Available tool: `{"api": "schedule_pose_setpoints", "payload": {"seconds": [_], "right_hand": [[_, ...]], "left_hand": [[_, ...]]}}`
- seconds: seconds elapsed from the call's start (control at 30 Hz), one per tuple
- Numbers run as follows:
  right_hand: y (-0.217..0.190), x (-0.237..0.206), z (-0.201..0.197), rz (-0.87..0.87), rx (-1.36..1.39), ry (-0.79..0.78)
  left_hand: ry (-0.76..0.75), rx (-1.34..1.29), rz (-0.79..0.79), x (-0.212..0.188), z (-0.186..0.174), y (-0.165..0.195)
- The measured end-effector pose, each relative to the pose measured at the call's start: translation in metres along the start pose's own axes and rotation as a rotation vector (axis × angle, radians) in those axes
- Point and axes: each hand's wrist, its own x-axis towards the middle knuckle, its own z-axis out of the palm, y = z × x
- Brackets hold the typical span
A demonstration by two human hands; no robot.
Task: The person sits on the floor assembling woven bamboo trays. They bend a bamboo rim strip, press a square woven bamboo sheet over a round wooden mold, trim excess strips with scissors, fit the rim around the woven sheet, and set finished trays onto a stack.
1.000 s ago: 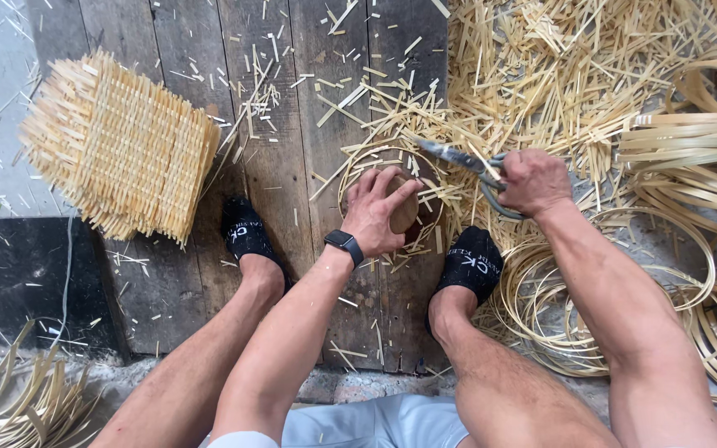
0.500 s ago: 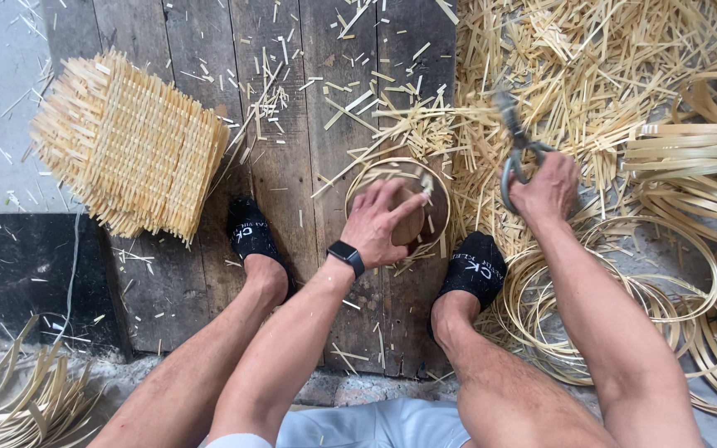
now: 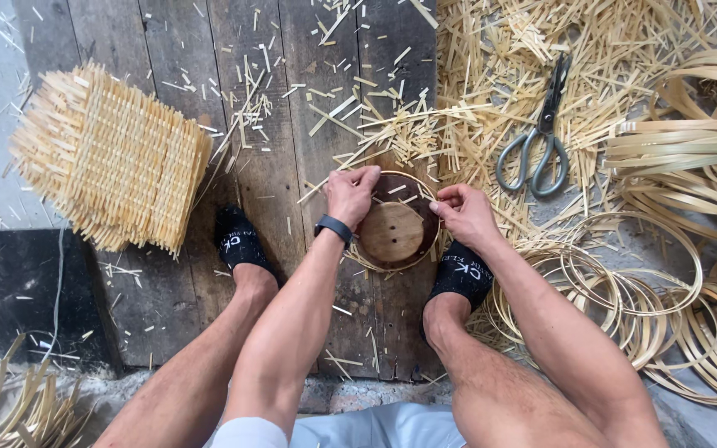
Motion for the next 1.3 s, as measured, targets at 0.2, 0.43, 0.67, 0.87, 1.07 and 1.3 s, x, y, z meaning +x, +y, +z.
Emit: {"api": "schedule_pose_setpoints", "payload": {"seconds": [0.2, 0.43, 0.67, 0.87, 1.07, 1.3], "right_hand": [[0.021, 0.007, 0.001, 0.042, 0.161, -0.001], [0.018, 0.0, -0.001, 0.04, 0.103, 0.026], [0.033, -0.017, -0.006, 0.253, 0.25, -0.15], [0.041, -0.012, 0.001, 0.251, 0.345, -0.103], [0.028, -0.025, -0.008, 0.216, 0.448, -0.093], [0.042, -0.028, 0.017, 0.246, 0.553, -0.122]], "left_hand": [[0.02, 0.148, 0.113, 0.005, 0.018, 0.012], [0.125, 0.096, 0.241, 0.004, 0.019, 0.003], [-0.028, -0.317, -0.264, -0.041, -0.031, -0.051], [-0.057, -0.376, -0.473, -0.044, -0.034, -0.056], [-0.034, -0.52, -0.512, -0.052, -0.036, -0.048], [-0.184, -0.916, -0.613, -0.092, -0.002, -0.058]]}}
